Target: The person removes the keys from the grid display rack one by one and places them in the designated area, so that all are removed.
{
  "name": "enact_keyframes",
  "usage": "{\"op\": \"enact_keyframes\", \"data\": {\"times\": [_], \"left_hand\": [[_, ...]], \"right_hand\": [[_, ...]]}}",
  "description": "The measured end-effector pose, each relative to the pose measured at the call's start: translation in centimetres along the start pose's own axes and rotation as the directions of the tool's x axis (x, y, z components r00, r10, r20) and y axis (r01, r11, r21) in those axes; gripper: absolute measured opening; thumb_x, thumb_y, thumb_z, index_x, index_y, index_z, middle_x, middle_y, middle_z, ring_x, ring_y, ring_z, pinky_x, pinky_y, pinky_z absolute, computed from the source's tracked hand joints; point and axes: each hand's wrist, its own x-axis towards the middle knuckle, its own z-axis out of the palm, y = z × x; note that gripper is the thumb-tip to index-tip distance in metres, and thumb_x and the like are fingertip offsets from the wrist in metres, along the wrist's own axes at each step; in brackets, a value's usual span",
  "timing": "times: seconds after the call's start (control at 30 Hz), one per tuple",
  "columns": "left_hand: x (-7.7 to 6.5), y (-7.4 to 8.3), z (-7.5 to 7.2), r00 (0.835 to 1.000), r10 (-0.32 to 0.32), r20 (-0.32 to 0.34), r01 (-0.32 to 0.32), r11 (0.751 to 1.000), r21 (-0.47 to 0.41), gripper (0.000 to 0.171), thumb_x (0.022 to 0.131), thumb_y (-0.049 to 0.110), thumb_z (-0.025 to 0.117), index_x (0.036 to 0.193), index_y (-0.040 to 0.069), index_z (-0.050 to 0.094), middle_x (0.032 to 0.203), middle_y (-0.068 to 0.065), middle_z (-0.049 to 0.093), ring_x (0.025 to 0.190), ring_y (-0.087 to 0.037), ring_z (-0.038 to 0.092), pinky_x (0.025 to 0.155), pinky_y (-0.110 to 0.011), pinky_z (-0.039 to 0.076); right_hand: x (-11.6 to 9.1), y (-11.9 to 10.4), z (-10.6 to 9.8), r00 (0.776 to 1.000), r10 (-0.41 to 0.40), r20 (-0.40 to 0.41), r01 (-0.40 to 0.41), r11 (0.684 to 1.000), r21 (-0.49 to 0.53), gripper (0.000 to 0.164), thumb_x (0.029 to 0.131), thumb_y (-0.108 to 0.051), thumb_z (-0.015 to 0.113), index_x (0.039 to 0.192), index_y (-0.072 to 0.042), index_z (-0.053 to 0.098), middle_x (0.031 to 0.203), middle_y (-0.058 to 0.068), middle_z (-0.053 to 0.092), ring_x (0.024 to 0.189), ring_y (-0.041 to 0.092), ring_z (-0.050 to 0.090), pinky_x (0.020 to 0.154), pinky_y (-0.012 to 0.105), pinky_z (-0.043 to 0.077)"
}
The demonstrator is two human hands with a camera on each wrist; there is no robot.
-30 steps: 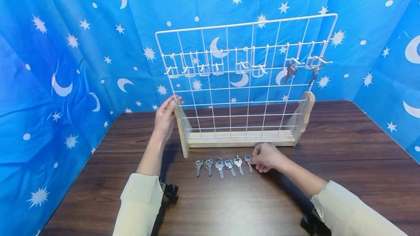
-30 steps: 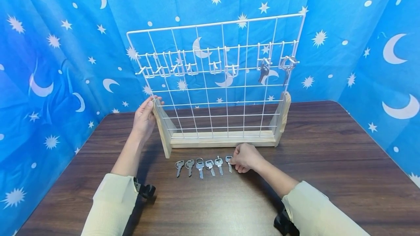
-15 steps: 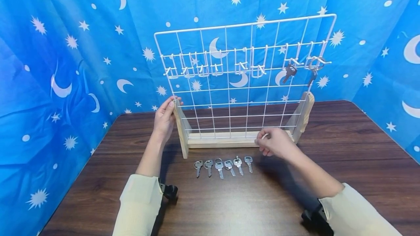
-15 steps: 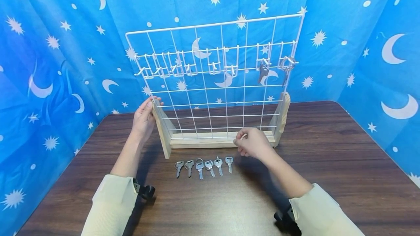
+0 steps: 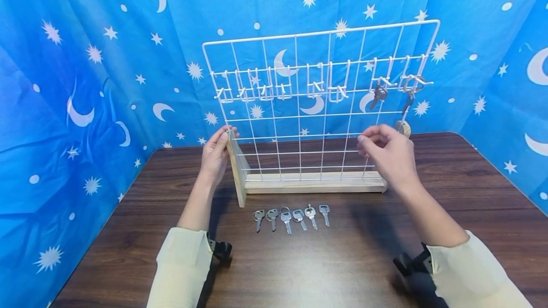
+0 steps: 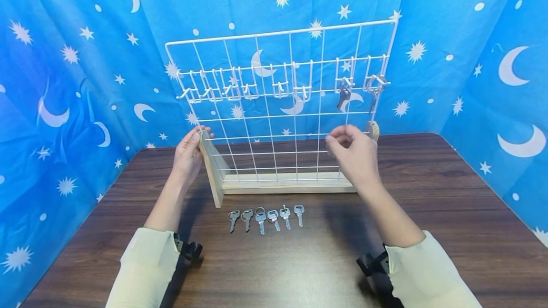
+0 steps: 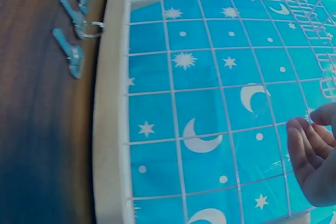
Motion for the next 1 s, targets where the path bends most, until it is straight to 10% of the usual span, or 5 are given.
{"op": "enact_keyframes", "data": {"times": [0.37,1.0], "left_hand": [[-0.1,0.1,0.0,1.000,-0.003,-0.004,0.003,1.000,-0.004,0.032,0.097,0.018,0.049,0.124,0.000,0.050,0.125,-0.021,0.050,0.113,-0.023,0.052,0.101,-0.033,0.037],[0.1,-0.1,0.0,1.000,-0.002,-0.006,0.002,0.999,-0.035,0.042,0.096,0.019,0.051,0.128,-0.008,0.044,0.123,-0.018,0.054,0.111,-0.022,0.054,0.099,-0.032,0.039]], "right_hand": [[2.0,-1.0,-0.1,0.949,-0.023,-0.313,0.059,0.992,0.108,0.023,0.086,-0.012,0.065,0.106,0.000,0.064,0.101,0.009,0.068,0.081,-0.002,0.061,0.074,0.014,0.048],[4.0,-2.6,0.1,0.898,0.085,-0.431,0.071,0.940,0.334,0.010,0.083,-0.003,0.067,0.093,-0.001,0.066,0.085,0.008,0.068,0.074,0.007,0.064,0.070,0.017,0.052]]}}
